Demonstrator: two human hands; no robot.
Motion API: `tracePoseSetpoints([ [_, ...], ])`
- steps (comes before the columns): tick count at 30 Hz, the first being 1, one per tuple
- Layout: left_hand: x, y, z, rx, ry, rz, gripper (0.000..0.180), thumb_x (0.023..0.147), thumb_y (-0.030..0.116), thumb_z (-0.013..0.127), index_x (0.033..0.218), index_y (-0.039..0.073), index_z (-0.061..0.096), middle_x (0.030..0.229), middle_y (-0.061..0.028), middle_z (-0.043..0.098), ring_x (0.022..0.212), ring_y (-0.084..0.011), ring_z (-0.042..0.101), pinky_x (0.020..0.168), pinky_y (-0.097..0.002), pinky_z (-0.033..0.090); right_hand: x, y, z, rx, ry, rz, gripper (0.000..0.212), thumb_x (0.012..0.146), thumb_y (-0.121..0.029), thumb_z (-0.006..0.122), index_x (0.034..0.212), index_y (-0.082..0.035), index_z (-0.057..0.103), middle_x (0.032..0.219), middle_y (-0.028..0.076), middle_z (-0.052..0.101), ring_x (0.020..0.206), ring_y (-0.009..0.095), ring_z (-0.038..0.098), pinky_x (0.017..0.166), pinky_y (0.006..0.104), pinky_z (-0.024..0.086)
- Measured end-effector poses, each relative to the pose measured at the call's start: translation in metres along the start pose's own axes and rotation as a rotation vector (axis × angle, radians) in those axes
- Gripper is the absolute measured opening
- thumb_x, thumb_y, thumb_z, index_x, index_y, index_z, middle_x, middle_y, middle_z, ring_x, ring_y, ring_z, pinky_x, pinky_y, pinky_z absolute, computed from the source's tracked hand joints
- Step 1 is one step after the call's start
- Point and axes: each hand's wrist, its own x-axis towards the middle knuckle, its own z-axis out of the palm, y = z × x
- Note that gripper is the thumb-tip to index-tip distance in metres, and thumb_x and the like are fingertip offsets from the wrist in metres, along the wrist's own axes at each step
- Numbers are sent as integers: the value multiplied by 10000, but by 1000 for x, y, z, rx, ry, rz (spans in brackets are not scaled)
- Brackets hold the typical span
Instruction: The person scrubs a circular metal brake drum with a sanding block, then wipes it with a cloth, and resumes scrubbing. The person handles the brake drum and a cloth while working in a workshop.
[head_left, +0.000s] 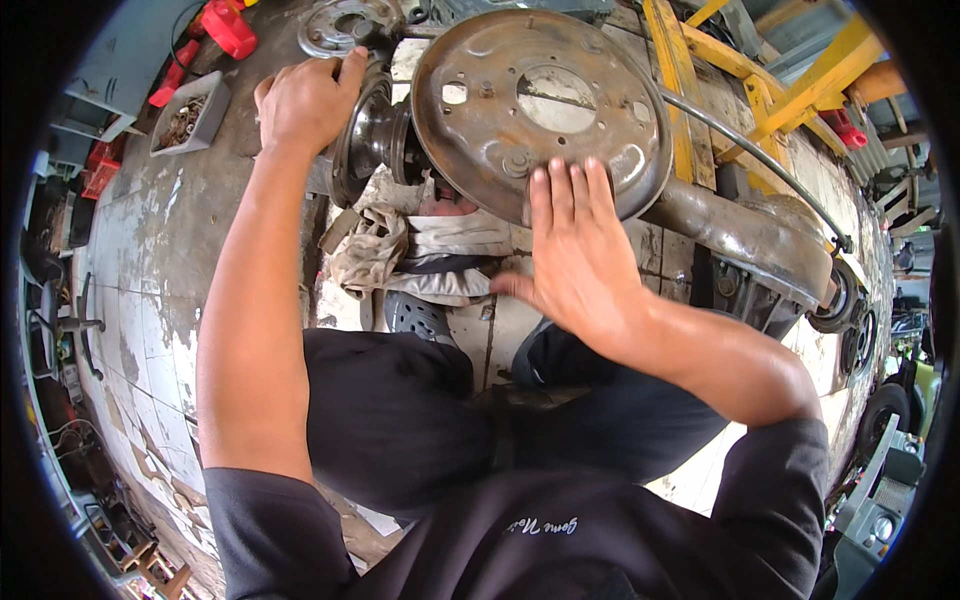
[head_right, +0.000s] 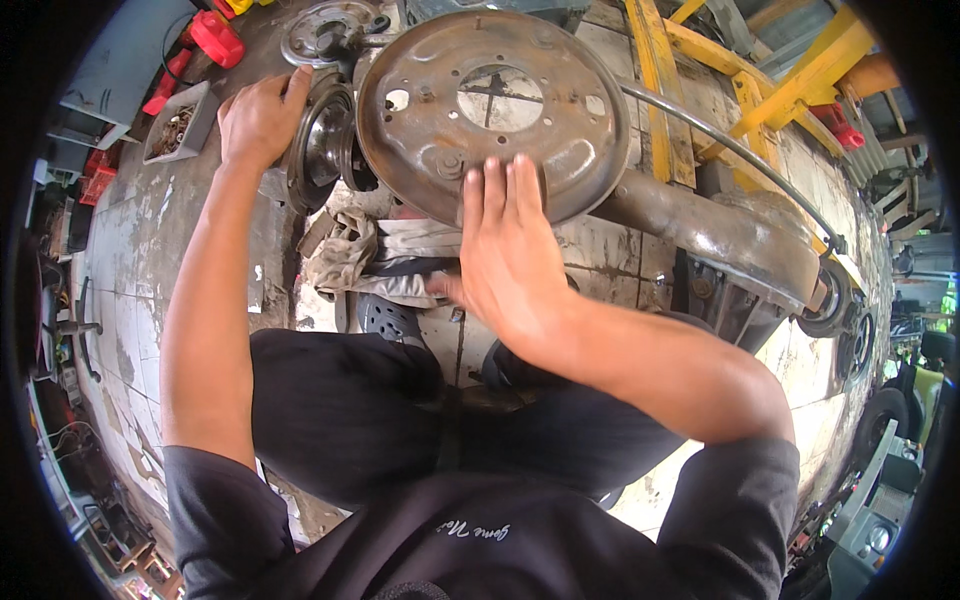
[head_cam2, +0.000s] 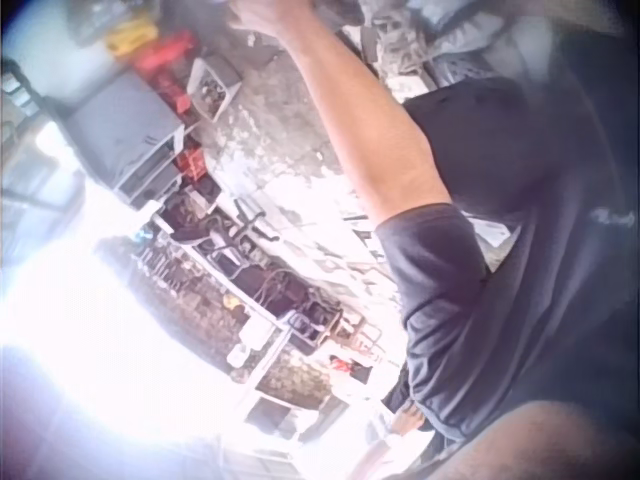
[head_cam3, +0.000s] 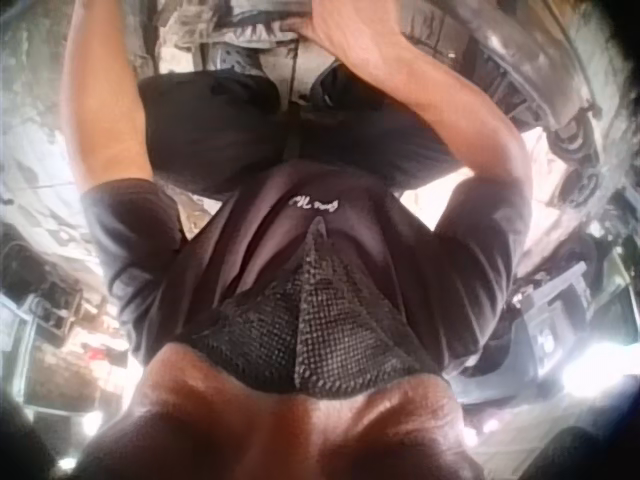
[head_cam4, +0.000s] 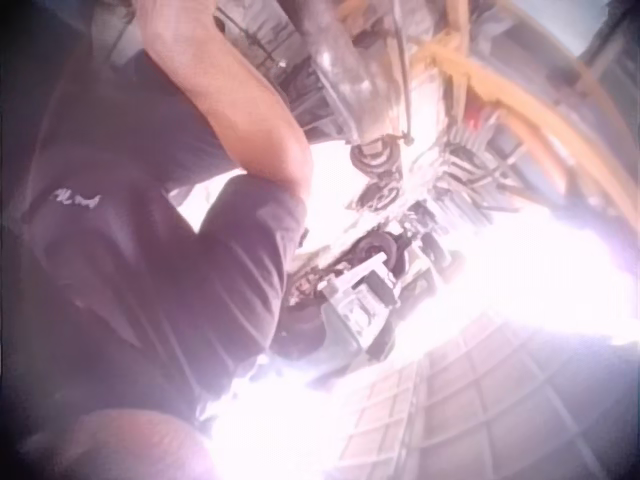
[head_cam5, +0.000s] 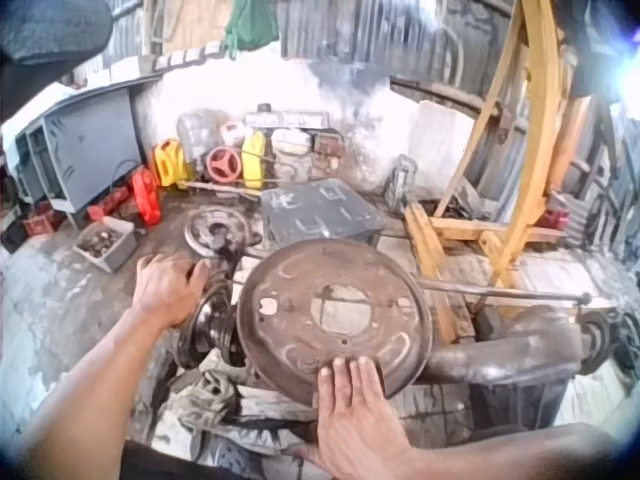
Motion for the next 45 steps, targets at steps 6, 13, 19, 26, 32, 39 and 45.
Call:
tracePoseSetpoints([
  [6,1,1,-1,-29,15,17,636,1005,581,356,1010,94,764,1102,-140,726,1162,-333,613,1088,-507,331,9,6,8,25,63,12,1044,880,-741,464,1451,129,386,1466,304,464,1400,394,430,1225,537,146],
  [13,4,1,-6,-19,-7,8,628,1008,583,352,1007,107,763,1107,-140,723,1155,-332,613,1094,-501,321,19,12,2,-7,-32,25,1014,917,-727,415,1512,89,323,1526,273,415,1436,427,370,1218,551,119],
  [19,6,1,-4,-17,-23,-7,617,1010,580,355,1043,116,761,1123,-134,717,1182,-323,596,1098,-500,314,23,17,6,-3,-19,32,997,928,-717,399,1513,86,321,1536,270,401,1444,424,354,1216,558,123],
  [26,2,4,-4,5,-17,-10,606,1010,578,364,1036,120,760,1120,-126,719,1171,-324,603,1088,-504,327,16,10,9,50,21,17,996,907,-699,472,1468,118,372,1498,295,432,1414,408,398,1213,505,205],
  [32,1,1,-1,8,22,36,617,1007,582,376,1079,85,733,1100,-207,703,1122,-379,619,1013,-498,399,6,8,3,123,17,8,997,898,-680,513,1454,137,376,1485,322,429,1406,416,402,1199,491,259],
  [39,4,1,-5,23,3,16,613,1012,576,372,1080,84,731,1113,-195,702,1136,-376,614,1026,-489,394,20,17,9,128,22,25,1044,880,-703,515,1481,132,331,1521,318,382,1430,414,373,1206,493,246],
  [45,6,0,-2,15,13,35,604,1012,570,381,1080,83,730,1109,-201,701,1131,-380,616,1015,-487,403,7,8,-1,90,-61,11,1040,889,-704,506,1494,121,314,1530,307,373,1432,392,377,1209,472,245],
])
